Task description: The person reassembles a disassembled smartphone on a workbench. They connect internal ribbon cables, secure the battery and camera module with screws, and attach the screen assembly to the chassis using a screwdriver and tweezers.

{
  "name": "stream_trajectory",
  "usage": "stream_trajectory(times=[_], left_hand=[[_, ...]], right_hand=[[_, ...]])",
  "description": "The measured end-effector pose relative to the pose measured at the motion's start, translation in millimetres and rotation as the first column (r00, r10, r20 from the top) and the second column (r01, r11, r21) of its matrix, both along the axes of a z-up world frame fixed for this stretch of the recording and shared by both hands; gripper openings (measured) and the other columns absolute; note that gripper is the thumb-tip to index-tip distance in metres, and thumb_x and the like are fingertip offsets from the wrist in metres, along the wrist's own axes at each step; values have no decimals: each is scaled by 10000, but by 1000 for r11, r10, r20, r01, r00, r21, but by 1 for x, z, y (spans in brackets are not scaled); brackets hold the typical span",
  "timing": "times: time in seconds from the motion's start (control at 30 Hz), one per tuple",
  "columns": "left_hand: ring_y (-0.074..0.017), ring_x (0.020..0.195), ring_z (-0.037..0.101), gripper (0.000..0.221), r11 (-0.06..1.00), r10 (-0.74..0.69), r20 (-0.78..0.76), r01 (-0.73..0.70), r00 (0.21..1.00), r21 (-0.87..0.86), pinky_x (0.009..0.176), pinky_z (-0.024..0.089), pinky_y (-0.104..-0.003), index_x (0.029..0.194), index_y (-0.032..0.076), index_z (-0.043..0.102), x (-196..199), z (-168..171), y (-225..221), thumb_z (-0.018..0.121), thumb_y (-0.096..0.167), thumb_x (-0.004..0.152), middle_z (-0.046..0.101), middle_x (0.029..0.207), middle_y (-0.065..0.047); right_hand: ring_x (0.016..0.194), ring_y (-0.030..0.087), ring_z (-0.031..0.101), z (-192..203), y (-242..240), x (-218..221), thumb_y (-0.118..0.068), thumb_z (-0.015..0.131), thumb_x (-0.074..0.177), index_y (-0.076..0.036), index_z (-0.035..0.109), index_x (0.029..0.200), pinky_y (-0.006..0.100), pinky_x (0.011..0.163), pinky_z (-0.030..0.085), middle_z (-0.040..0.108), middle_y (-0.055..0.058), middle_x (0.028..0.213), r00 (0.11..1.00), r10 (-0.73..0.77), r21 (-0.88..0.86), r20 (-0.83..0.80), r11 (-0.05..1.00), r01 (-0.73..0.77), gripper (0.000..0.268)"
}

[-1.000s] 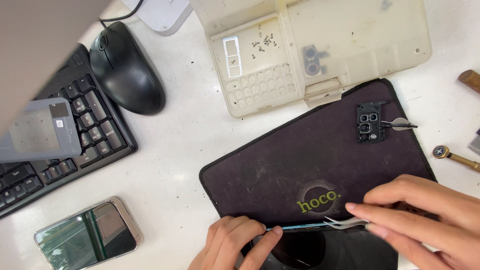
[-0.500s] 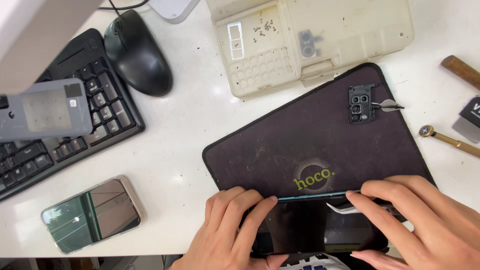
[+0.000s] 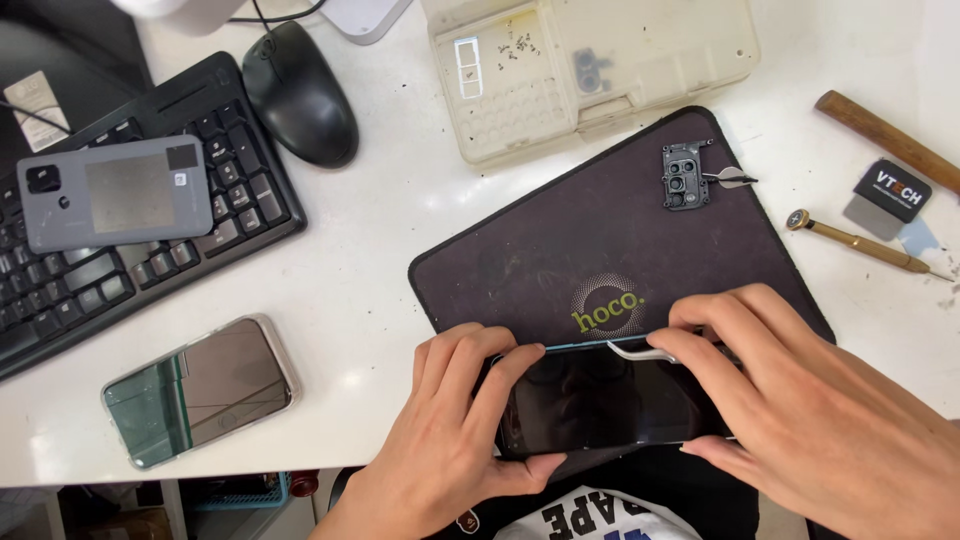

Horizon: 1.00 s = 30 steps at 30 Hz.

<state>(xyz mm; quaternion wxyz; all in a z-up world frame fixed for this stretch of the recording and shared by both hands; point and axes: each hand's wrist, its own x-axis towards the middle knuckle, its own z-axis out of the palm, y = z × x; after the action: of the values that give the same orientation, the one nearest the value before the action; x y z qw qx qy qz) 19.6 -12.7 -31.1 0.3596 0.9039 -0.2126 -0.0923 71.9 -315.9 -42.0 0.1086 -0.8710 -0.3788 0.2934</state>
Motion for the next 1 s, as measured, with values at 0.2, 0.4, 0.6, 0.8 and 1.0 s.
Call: stream_trajectory(times=[0.2, 0.4, 0.6, 0.8, 1.0], left_hand=[[-363, 1235, 490, 868, 1000, 13, 13, -12, 1000, -25, 1028, 407, -481, 1323, -37, 561, 0, 5, -1, 925, 326, 623, 502, 1262, -168], [-358, 1205, 495, 875, 1000, -2, 14, 2, 1000, 4, 1015, 412, -479, 1319, -61, 544, 0, 13, -5, 930, 296, 620, 500, 1241, -175], [-355, 1201, 496, 889, 999, -16, 17, 16, 1000, 36, 1002, 424, -457, 1337, -75, 529, 4, 21, -7, 931, 268, 622, 484, 1271, -187], [-362, 1233, 494, 896, 1000, 22, 3, -22, 1000, -19, 1026, 432, -452, 1350, -52, 537, 3, 22, -8, 936, 275, 617, 482, 1287, -175], [-357, 1221, 501, 921, 1000, 10, 12, -10, 1000, -22, 1025, 440, -448, 1367, -47, 533, 10, 34, -5, 933, 267, 599, 492, 1287, -168]], right_hand=[[1236, 205, 450, 10, 11, 10, -540, 865, 628, -2, 495, 1355, 283, 928, 528, 439, 72, 1290, 1000, -7, -36, -6, 999, 6, 977], [1204, 180, 449, 15, 11, 12, -512, 885, 601, -56, 501, 1392, 267, 940, 524, 424, 40, 1268, 999, -27, -83, -26, 996, 25, 990], [1210, 190, 446, 13, 11, 16, -518, 889, 603, -27, 504, 1357, 271, 932, 529, 424, 48, 1264, 999, -44, -55, -16, 998, 43, 979], [1200, 226, 485, 16, 3, 13, -582, 866, 617, -13, 533, 1291, 305, 882, 522, 474, 70, 1229, 994, -76, 173, 84, 983, 60, 942], [1184, 196, 516, 25, 3, 20, -473, 913, 520, -97, 562, 1308, 311, 889, 538, 482, 38, 1201, 992, -110, 120, 55, 987, 103, 941]])
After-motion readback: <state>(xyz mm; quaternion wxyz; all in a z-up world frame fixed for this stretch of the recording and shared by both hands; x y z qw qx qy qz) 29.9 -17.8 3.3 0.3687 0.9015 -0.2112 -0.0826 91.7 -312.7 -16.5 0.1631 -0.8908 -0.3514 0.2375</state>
